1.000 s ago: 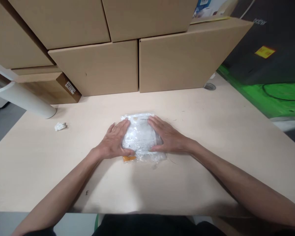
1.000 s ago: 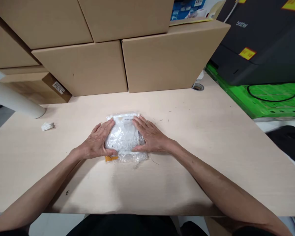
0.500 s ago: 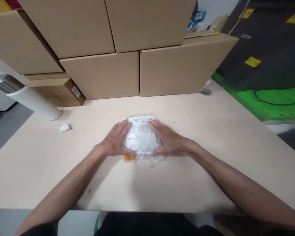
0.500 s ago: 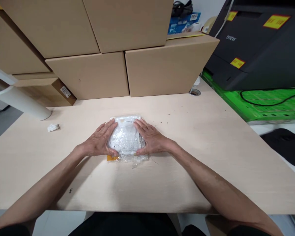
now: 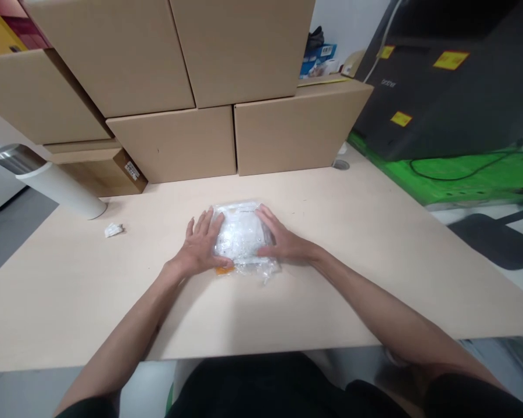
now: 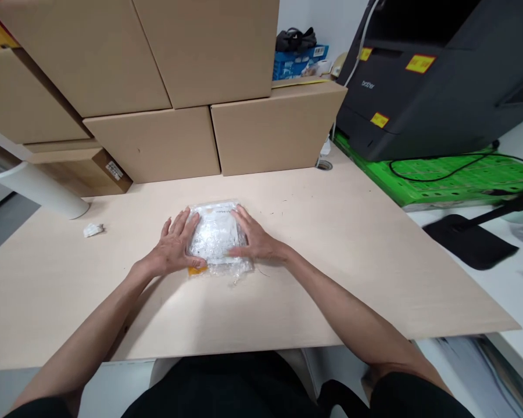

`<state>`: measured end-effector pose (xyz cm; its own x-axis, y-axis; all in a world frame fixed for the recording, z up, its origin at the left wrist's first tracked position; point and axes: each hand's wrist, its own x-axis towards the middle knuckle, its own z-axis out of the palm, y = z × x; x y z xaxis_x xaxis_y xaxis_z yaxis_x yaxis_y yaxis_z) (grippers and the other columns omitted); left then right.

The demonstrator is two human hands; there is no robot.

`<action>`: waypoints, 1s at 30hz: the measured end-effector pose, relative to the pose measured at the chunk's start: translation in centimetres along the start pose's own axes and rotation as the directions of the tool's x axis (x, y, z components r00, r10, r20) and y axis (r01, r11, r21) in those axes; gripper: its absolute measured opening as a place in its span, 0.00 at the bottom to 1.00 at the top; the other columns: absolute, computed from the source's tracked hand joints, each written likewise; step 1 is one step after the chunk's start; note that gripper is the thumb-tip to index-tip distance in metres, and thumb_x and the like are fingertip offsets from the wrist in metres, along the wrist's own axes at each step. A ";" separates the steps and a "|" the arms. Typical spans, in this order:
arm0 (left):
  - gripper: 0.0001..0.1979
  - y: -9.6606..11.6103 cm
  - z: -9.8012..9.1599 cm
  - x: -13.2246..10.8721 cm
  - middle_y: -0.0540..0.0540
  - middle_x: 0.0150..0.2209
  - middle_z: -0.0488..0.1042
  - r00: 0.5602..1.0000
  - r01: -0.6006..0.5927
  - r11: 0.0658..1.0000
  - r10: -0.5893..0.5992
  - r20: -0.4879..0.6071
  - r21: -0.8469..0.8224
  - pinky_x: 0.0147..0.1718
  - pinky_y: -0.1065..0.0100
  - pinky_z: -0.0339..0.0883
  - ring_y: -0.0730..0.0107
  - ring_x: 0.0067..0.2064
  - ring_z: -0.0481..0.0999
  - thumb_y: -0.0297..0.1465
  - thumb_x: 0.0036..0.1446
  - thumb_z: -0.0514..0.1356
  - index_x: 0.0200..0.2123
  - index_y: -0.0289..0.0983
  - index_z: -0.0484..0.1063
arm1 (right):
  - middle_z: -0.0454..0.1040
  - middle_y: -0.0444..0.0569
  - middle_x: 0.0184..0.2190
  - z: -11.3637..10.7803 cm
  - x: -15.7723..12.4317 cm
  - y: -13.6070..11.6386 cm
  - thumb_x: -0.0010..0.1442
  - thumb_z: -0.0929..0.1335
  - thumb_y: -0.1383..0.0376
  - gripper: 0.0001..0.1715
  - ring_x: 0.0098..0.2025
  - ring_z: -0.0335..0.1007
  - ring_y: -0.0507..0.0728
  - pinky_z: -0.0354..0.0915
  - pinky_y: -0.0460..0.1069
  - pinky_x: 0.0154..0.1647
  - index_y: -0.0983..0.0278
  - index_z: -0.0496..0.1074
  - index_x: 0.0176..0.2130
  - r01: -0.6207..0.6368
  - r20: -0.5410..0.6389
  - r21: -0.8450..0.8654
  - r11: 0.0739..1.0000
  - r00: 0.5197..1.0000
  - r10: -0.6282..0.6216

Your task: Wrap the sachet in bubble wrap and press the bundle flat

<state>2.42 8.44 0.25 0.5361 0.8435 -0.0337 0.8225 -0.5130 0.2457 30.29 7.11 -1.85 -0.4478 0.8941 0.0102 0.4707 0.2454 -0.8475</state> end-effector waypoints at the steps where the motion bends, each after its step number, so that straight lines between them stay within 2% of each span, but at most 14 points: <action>1: 0.56 0.5 -0.1 -0.4 0.31 0.74 0.31 0.999 -0.003 1.000 0.003 -0.035 -0.001 0.66 0.39 0.26 0.38 0.73 0.31 0.55 0.50 0.65 0.72 0.39 0.40 | 0.37 0.58 0.74 0.0 -0.1 0.1 0.53 0.72 0.41 0.61 0.74 0.37 0.67 0.50 0.63 0.69 0.58 0.43 0.72 -0.022 -0.083 0.133 0.991 0.996 0.033; 3: 0.48 1.7 -0.2 -1.2 0.34 0.74 0.33 0.995 -0.048 0.998 0.046 -0.087 -0.029 0.66 0.38 0.26 0.40 0.73 0.31 0.53 0.57 0.61 0.72 0.42 0.43 | 0.58 0.60 0.68 0.1 -0.1 0.6 0.56 0.70 0.44 0.50 0.66 0.60 0.64 0.63 0.59 0.60 0.60 0.55 0.68 -0.034 -0.274 0.361 0.932 0.951 0.141; 4: 0.45 2.3 -0.2 -1.5 0.35 0.74 0.34 0.992 -0.077 0.996 0.072 -0.103 -0.049 0.66 0.38 0.26 0.40 0.73 0.32 0.53 0.60 0.58 0.72 0.43 0.43 | 0.69 0.58 0.60 0.2 0.0 0.8 0.57 0.70 0.45 0.43 0.57 0.69 0.62 0.68 0.57 0.53 0.61 0.62 0.64 -0.030 -0.346 0.435 0.900 0.917 0.198; 5: 0.45 2.8 -0.1 -1.7 0.36 0.74 0.34 0.989 -0.104 0.992 0.096 -0.110 -0.066 0.66 0.38 0.27 0.40 0.73 0.32 0.54 0.60 0.57 0.72 0.45 0.42 | 0.76 0.54 0.50 0.2 0.1 1.0 0.56 0.70 0.46 0.37 0.46 0.74 0.59 0.70 0.54 0.45 0.62 0.68 0.58 -0.030 -0.387 0.481 0.876 0.889 0.243; 7: 0.48 3.8 0.4 -1.9 0.37 0.74 0.34 0.985 -0.146 0.986 0.138 -0.100 -0.080 0.66 0.36 0.27 0.38 0.73 0.32 0.57 0.58 0.57 0.73 0.46 0.42 | 0.77 0.44 0.31 0.0 0.2 1.1 0.54 0.72 0.51 0.25 0.29 0.69 0.53 0.68 0.49 0.32 0.63 0.75 0.47 -0.058 -0.377 0.548 0.835 0.873 0.308; 8: 0.50 4.2 0.9 -1.8 0.37 0.74 0.34 0.984 -0.161 0.984 0.154 -0.091 -0.072 0.65 0.34 0.28 0.36 0.73 0.32 0.59 0.55 0.58 0.73 0.46 0.42 | 0.75 0.42 0.27 -0.1 0.2 0.9 0.53 0.73 0.54 0.21 0.25 0.66 0.51 0.65 0.47 0.27 0.63 0.76 0.44 -0.082 -0.334 0.596 0.799 0.879 0.340; 11: 0.53 4.8 2.5 -1.6 0.34 0.74 0.37 0.980 -0.173 0.985 0.173 -0.096 0.004 0.64 0.32 0.29 0.32 0.72 0.32 0.61 0.52 0.59 0.72 0.42 0.45 | 0.77 0.46 0.29 -0.5 -0.1 0.1 0.53 0.73 0.63 0.13 0.26 0.67 0.50 0.62 0.45 0.24 0.65 0.77 0.39 -0.136 -0.184 0.762 0.633 0.892 0.413; 14: 0.45 4.8 3.9 -1.5 0.34 0.74 0.40 0.970 -0.165 0.983 0.177 -0.168 0.082 0.65 0.34 0.31 0.35 0.73 0.32 0.53 0.59 0.59 0.72 0.39 0.47 | 0.79 0.50 0.35 -0.7 -0.5 -0.9 0.52 0.73 0.68 0.12 0.31 0.71 0.52 0.66 0.46 0.29 0.66 0.77 0.40 -0.154 -0.102 0.817 0.555 0.910 0.402; 18: 0.32 4.5 4.1 -1.8 0.38 0.74 0.42 0.957 -0.192 0.980 0.200 -0.209 0.059 0.66 0.37 0.32 0.42 0.74 0.34 0.39 0.68 0.54 0.71 0.43 0.49 | 0.79 0.48 0.33 -0.5 -0.9 -1.4 0.52 0.73 0.68 0.15 0.32 0.72 0.53 0.68 0.47 0.31 0.65 0.77 0.42 -0.195 -0.030 0.796 0.572 0.932 0.360; 21: 0.27 4.5 3.5 -1.9 0.42 0.73 0.48 0.959 -0.194 0.979 0.174 -0.223 -0.071 0.67 0.38 0.32 0.48 0.74 0.37 0.34 0.70 0.48 0.70 0.46 0.53 | 0.77 0.46 0.29 -0.2 -0.8 -1.2 0.52 0.74 0.66 0.15 0.32 0.72 0.54 0.68 0.47 0.32 0.64 0.76 0.43 -0.191 -0.045 0.783 0.592 0.932 0.360; 24: 0.24 4.6 2.9 -2.0 0.44 0.71 0.54 0.950 -0.226 0.938 0.153 -0.271 -0.263 0.68 0.40 0.32 0.52 0.74 0.43 0.35 0.71 0.47 0.69 0.47 0.57 | 0.76 0.46 0.27 0.0 -0.9 -1.0 0.50 0.75 0.64 0.15 0.30 0.71 0.54 0.68 0.48 0.31 0.64 0.76 0.39 -0.191 -0.086 0.740 0.646 0.925 0.371; 27: 0.24 4.9 2.5 -2.1 0.45 0.69 0.58 0.915 -0.320 0.837 0.151 -0.374 -0.444 0.69 0.46 0.36 0.55 0.72 0.49 0.39 0.70 0.49 0.67 0.45 0.61 | 0.74 0.45 0.23 0.3 -1.1 -1.1 0.48 0.76 0.63 0.11 0.26 0.69 0.53 0.65 0.48 0.28 0.64 0.75 0.32 -0.190 -0.111 0.697 0.691 0.924 0.366; 28: 0.24 4.9 2.3 -2.1 0.45 0.69 0.60 0.904 -0.334 0.795 0.117 -0.412 -0.506 0.70 0.48 0.39 0.56 0.72 0.51 0.40 0.70 0.49 0.66 0.44 0.62 | 0.73 0.44 0.22 0.2 -1.2 -1.2 0.48 0.75 0.62 0.10 0.25 0.67 0.52 0.64 0.47 0.27 0.64 0.74 0.31 -0.177 -0.125 0.689 0.703 0.926 0.355; 30: 0.24 4.9 1.7 -2.1 0.45 0.67 0.64 0.884 -0.303 0.702 -0.045 -0.465 -0.645 0.69 0.53 0.46 0.56 0.70 0.57 0.42 0.69 0.51 0.64 0.43 0.66 | 0.70 0.41 0.20 -0.1 -1.3 -1.5 0.47 0.74 0.62 0.10 0.23 0.63 0.50 0.60 0.45 0.24 0.64 0.73 0.29 -0.121 -0.184 0.675 0.728 0.928 0.324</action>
<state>5.62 3.92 -0.16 0.3492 0.8430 0.4093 0.2922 -0.5129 0.8072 30.26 5.62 -0.56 -0.1232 0.9780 -0.1680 -0.1162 -0.1824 -0.9763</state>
